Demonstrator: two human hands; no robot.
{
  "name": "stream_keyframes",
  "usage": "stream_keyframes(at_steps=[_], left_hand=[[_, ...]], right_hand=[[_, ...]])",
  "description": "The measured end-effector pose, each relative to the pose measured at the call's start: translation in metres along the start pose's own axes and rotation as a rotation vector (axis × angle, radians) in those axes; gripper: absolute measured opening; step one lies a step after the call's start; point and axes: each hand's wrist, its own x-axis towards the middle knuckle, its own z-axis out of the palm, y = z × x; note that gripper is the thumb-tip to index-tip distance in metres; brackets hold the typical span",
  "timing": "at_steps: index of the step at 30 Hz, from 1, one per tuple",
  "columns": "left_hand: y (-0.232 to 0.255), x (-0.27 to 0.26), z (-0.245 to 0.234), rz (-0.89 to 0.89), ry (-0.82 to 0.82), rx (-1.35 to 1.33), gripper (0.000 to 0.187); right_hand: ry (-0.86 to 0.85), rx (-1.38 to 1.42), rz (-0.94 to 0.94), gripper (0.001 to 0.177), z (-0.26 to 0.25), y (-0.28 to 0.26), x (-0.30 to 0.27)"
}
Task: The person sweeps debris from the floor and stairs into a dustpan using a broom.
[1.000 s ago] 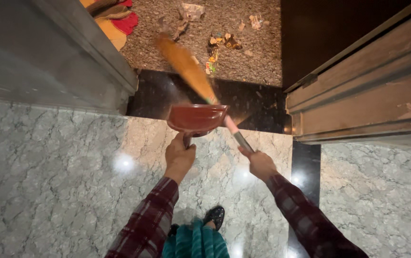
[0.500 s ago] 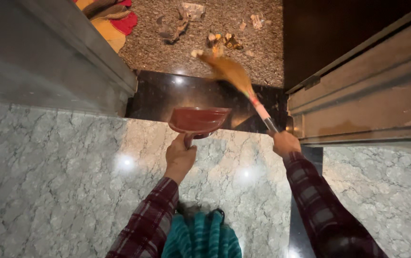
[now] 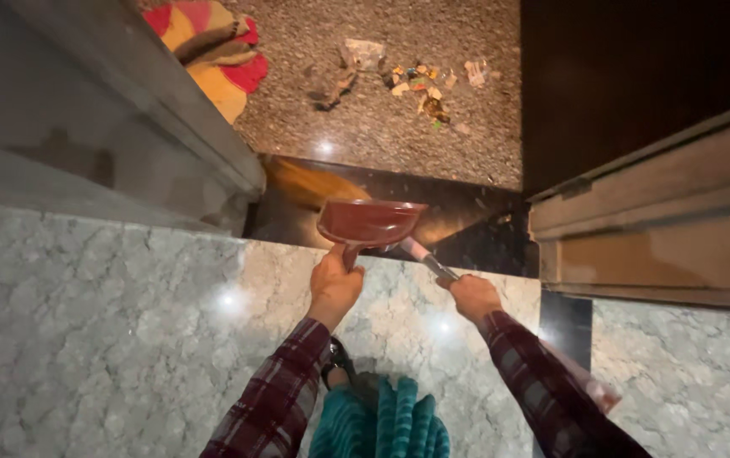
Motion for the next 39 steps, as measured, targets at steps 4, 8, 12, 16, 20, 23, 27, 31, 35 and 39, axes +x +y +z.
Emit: stream_keyframes(at_steps=[4,8,12,16,20,23,27,31,35,39], left_hand=[[0.002,0.026,-0.027,-0.004,0.012,-0.007,0.047],[0.005,0.052,-0.038,0.045,0.063,-0.01,0.046],[0.017,0.075,-0.055,0.037,0.026,-0.02,0.043],[0.027,0.093,-0.067,0.038,0.037,-0.051,0.042],[0.025,0.11,-0.068,0.047,0.07,-0.047,0.044],[0.021,0.118,-0.064,0.079,0.11,-0.054,0.043],[0.024,0.132,-0.066,-0.019,0.085,-0.004,0.048],[0.031,0.149,-0.059,-0.051,0.112,-0.037,0.051],[0.037,0.167,-0.042,-0.036,0.118,-0.026,0.045],[0.052,0.189,-0.025,-0.097,0.131,0.012,0.043]], right_hand=[[-0.016,-0.086,0.124,0.044,-0.025,0.014,0.05],[0.041,0.024,0.23,0.057,-0.08,-0.007,0.071],[0.145,0.159,0.262,0.07,-0.119,-0.049,0.076],[0.103,0.216,0.226,0.077,-0.123,-0.077,0.085],[0.07,0.122,0.047,0.067,-0.102,-0.086,0.1],[0.017,0.017,0.013,0.038,-0.084,-0.075,0.115],[-0.045,-0.031,0.069,0.029,-0.071,-0.028,0.158],[-0.021,-0.048,0.218,0.03,-0.092,0.025,0.192],[0.102,0.133,0.256,0.068,-0.148,0.03,0.192],[0.02,0.103,0.215,0.075,-0.187,0.022,0.182]])
